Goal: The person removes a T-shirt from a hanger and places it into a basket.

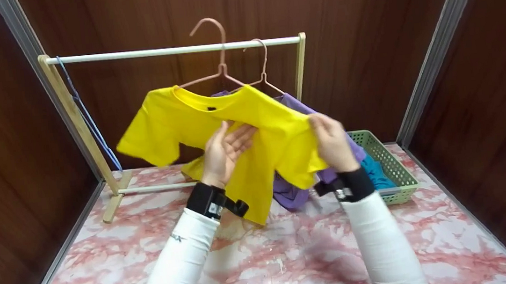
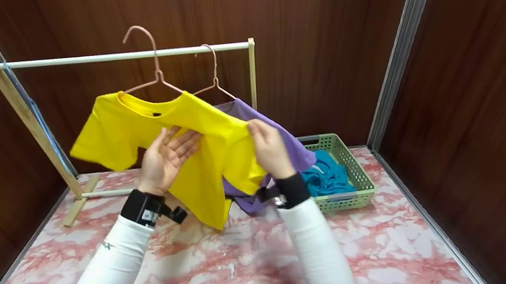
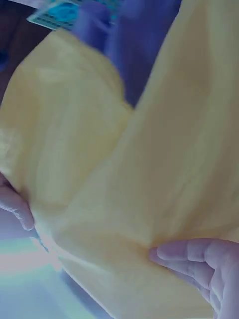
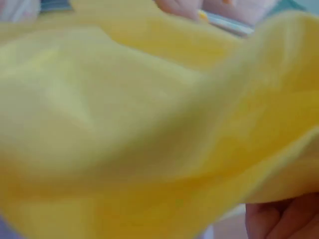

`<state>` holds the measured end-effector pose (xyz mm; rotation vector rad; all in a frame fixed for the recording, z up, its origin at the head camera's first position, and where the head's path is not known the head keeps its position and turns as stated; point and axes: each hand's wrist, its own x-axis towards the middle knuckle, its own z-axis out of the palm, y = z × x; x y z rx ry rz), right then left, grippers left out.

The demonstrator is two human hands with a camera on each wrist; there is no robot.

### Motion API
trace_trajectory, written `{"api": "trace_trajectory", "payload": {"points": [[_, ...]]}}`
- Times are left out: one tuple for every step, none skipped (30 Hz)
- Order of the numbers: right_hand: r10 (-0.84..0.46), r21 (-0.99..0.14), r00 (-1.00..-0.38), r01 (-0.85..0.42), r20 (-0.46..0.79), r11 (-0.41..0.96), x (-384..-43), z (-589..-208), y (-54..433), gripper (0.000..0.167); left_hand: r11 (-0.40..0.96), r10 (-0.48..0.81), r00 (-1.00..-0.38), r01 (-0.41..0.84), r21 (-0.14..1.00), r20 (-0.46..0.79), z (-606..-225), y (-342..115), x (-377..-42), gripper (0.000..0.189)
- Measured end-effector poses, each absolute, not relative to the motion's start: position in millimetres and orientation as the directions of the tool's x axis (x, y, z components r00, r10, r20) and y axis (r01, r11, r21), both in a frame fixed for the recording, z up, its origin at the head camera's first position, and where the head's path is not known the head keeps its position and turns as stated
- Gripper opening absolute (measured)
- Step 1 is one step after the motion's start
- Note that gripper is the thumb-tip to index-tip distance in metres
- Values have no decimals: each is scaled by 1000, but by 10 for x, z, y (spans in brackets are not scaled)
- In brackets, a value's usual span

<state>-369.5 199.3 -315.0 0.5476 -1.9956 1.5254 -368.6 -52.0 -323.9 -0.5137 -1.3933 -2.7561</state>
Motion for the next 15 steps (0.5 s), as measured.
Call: {"api": "trace_trajectory", "payload": {"points": [[17, -737, -759, -627, 651, 251, -3643, -3137, 2078, 28, -605, 164, -937, 151, 782, 309, -3241, -485, -3635, 46], [18, -744, -762, -627, 647, 229, -3590, -3126, 2159, 29, -607, 190, -928, 146, 781, 321, -3247, -451, -3582, 44], [19, -758, -770, -623, 638, 194, -3540, -3123, 2235, 29, -607, 216, -918, 141, 782, 332, -3258, -419, -3526, 43], [18, -774, -782, -613, 623, 156, -3490, -3126, 2308, 30, -603, 241, -909, 134, 786, 339, -3274, -390, -3468, 41], [18, -791, -795, -601, 607, 114, -3445, -3138, 2378, 30, -600, 265, -899, 129, 790, 348, -3298, -364, -3411, 39], [11, -805, -807, -588, 591, 81, -3401, -3154, 2443, 30, -599, 287, -890, 124, 792, 356, -3328, -341, -3354, 38], [8, -820, -820, -571, 572, 46, -3361, -3178, 2498, 30, -593, 309, -878, 123, 796, 365, -3366, -321, -3296, 37], [8, -832, -832, -555, 555, 12, -3328, -3214, 2546, 29, -588, 329, -867, 121, 800, 373, -3412, -305, -3243, 35], [9, -843, -843, -537, 537, -20, -3302, -3260, 2584, 28, -579, 348, -858, 120, 807, 377, -3465, -291, -3192, 35], [8, -852, -853, -521, 521, -39, -3282, -3314, 2618, 27, -574, 364, -851, 115, 811, 378, -3530, -280, -3152, 34], [7, -862, -863, -504, 505, -49, -3267, -3378, 2645, 26, -572, 376, -848, 106, 814, 374, -3600, -272, -3115, 32], [6, -873, -875, -484, 485, -51, -3260, -3449, 2665, 25, -567, 385, -848, 94, 818, 364, -3674, -267, -3085, 30], [5, -885, -887, -461, 462, -63, -3262, -3529, 2674, 25, -560, 391, -851, 81, 824, 349, -3755, -267, -3065, 28], [-3, -897, -899, -437, 438, -68, -3271, -3614, 2682, 25, -554, 394, -859, 63, 830, 327, -3837, -270, -3054, 25], [-14, -910, -912, -409, 411, -68, -3284, -3699, 2684, 25, -547, 393, -869, 42, 836, 301, -3918, -277, -3052, 24]]}}
